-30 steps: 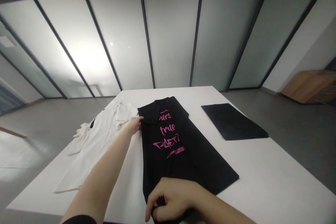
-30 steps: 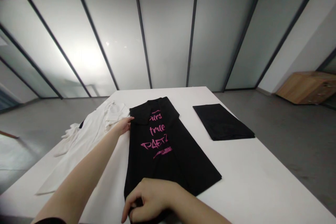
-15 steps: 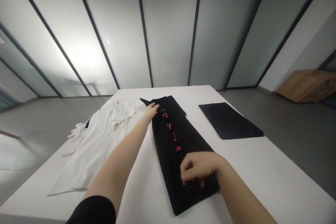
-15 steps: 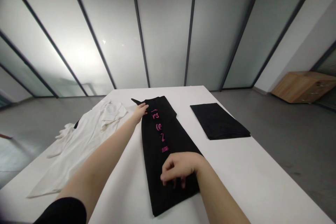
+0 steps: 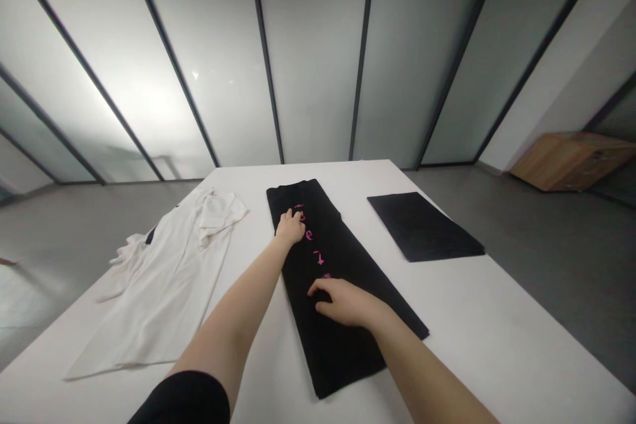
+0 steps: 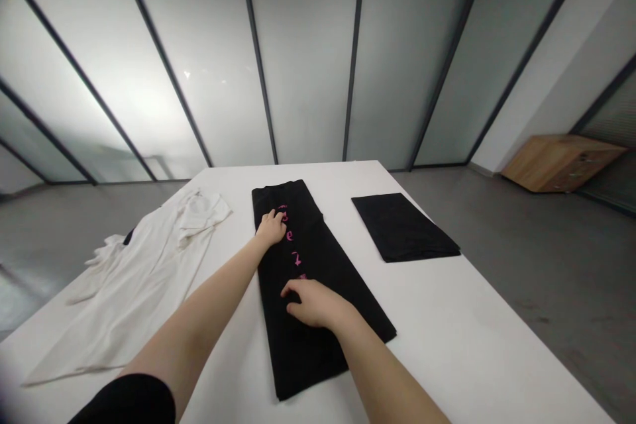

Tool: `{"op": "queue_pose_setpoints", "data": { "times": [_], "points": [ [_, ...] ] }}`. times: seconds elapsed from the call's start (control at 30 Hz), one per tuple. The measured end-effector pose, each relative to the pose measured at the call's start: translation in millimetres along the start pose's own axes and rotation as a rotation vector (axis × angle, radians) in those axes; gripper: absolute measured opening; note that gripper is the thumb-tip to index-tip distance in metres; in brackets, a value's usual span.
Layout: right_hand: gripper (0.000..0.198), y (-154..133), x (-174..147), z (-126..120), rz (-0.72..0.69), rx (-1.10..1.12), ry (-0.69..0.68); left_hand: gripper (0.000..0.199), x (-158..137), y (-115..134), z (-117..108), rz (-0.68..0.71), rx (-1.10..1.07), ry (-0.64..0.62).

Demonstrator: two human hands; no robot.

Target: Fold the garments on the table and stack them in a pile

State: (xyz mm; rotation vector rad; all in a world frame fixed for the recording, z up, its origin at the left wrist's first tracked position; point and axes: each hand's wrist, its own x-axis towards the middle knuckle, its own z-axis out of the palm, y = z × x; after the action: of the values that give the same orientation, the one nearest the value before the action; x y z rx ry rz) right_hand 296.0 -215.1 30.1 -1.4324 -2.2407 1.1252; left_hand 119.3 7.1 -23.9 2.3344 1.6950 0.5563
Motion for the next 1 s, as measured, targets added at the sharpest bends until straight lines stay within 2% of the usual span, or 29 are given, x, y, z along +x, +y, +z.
{"op": "queue_pose_setpoints", "data": {
  "times": [0.2,0.33,0.43,0.57,0.73,1.0],
  "points": [
    [0.032,-7,6,9,-0.053,0.049,0.147,0.044,12,-26,-22,-0.025,0.096,0.01],
    [0.028,-9,5,7,-0.012,0.02,0.152,0.038,14,-32,-27,-0.08,0.108,0.059],
    [0.026,-9,0,3,0.052,0.019,0.065,0.036,17,-30,-24,-0.181,0.1,0.114],
    [0.027,-10,-8,-5,0.167,0.087,-0.112,0.027,31,-26,-25,-0.263,0.047,0.095],
    [0.031,-6,-11,-11,0.228,0.11,-0.232,0.029,41,-18,-30,-0.226,-0.01,0.12],
    [0.038,9,-11,-12,0.335,0.117,-0.334,0.047,16,5,-10,-0.149,-0.037,0.137]
  ]
}}
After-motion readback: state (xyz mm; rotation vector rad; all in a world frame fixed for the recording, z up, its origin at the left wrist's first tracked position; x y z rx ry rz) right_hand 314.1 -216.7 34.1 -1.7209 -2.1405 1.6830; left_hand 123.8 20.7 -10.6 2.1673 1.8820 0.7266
